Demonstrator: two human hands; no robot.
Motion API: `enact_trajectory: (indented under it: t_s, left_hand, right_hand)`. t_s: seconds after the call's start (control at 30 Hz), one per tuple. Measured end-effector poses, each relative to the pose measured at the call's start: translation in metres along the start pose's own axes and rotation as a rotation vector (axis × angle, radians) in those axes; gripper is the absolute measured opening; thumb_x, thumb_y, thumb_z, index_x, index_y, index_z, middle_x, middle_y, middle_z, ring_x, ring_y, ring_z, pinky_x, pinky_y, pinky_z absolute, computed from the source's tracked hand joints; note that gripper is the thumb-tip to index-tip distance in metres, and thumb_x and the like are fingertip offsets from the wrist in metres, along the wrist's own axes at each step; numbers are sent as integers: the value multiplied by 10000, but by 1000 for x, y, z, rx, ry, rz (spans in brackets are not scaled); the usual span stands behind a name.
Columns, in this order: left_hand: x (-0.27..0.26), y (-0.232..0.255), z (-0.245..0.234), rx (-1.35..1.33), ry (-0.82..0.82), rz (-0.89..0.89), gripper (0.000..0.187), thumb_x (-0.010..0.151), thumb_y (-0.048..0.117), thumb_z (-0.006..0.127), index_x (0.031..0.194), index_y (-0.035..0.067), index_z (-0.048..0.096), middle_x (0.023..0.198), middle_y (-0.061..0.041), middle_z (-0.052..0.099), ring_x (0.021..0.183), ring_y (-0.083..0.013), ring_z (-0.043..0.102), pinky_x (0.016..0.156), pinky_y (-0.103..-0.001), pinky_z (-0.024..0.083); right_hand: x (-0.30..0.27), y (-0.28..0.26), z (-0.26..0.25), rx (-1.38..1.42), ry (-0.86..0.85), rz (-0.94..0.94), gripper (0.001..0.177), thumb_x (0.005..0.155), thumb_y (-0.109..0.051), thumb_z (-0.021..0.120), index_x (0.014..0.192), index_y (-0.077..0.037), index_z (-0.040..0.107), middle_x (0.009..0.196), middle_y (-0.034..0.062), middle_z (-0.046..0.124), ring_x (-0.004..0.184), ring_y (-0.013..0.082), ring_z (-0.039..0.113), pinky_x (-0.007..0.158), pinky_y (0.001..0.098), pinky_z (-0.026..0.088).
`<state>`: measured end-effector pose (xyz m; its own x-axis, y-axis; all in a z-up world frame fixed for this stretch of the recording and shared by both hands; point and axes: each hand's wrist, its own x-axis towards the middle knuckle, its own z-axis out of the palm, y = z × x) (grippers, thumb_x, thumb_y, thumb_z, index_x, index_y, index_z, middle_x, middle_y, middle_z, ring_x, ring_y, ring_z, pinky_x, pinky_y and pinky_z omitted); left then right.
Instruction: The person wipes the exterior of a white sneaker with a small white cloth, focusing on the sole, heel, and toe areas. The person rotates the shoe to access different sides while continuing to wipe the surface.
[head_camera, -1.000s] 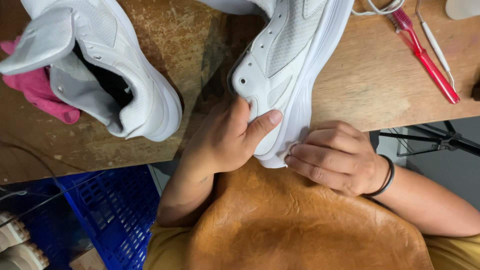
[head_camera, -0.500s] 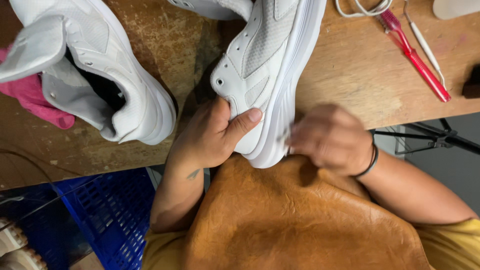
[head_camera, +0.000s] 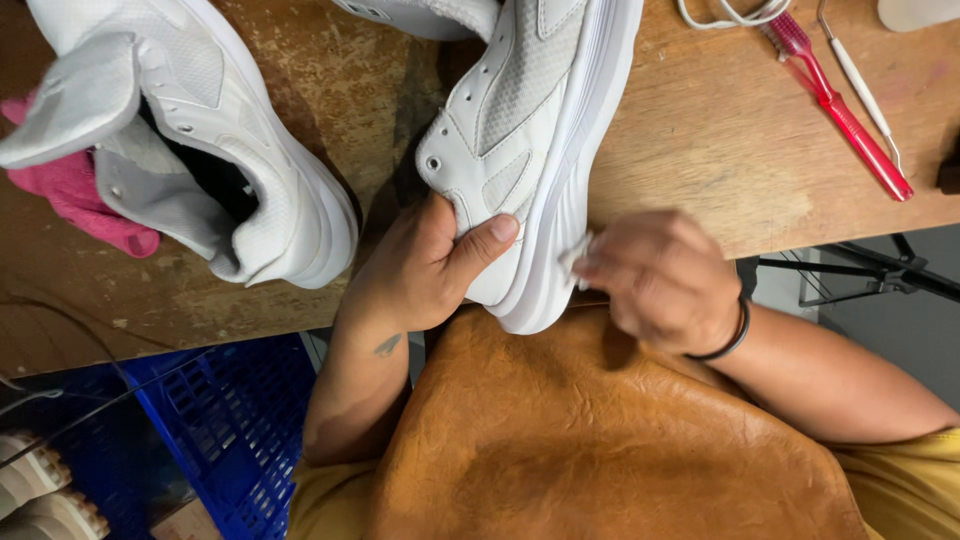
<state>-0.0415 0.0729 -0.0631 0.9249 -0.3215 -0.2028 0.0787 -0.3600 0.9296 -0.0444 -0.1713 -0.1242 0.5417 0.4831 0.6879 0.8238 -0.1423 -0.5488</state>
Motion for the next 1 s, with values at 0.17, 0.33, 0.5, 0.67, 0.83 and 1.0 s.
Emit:
enact_trajectory:
  t_s: [0.17,0.33,0.5,0.67,0.83,1.0]
  left_hand:
    - [3,5,-8,-24,10,22,443,963,228,561,1152,-172,534,1023,-337,637,1087,-377,627,876,-523,490]
    - [2,4,-7,-4,14,38,476,972,218,555,1199,-197,495,1080,-382,598,1129,-420,591,922,-539,455]
    - [0,-5,-6,-63,14,17,467,967,207,563,1218,-181,496,1087,-340,623,1138,-367,595,928,-523,465]
    - [0,-5,-4,-68,20,39,464,977,207,547,1228,-177,482,1090,-347,614,1142,-378,591,939,-525,460]
    - [-2,-15,-4,-102,17,38,455,981,194,546,1239,-174,477,1105,-331,617,1146,-355,585,945,-519,463]
    - [-2,-13,-6,-82,12,66,427,987,196,535,1211,-164,489,1049,-321,623,1108,-347,606,935,-522,471]
  right_hand:
    - [-4,-2,4,33,-16,-25,328,991,-212,453,944,-41,729,963,128,682,857,276,659,768,400,579]
    - [-7,-6,9,7,1,28,262,956,-142,500,914,-22,729,946,143,677,829,319,655,740,449,580]
    - [0,-11,16,56,27,-100,245,955,-120,509,921,-61,744,949,128,679,827,265,644,782,398,582]
    - [1,0,10,58,19,41,211,936,-66,527,922,-17,731,947,134,669,832,294,647,751,427,584]
    - [3,-17,21,38,50,-56,226,941,-104,523,915,-47,740,932,127,668,806,253,634,738,381,584]
    - [20,6,9,8,62,35,203,896,53,536,891,25,737,933,163,652,769,298,623,699,430,584]
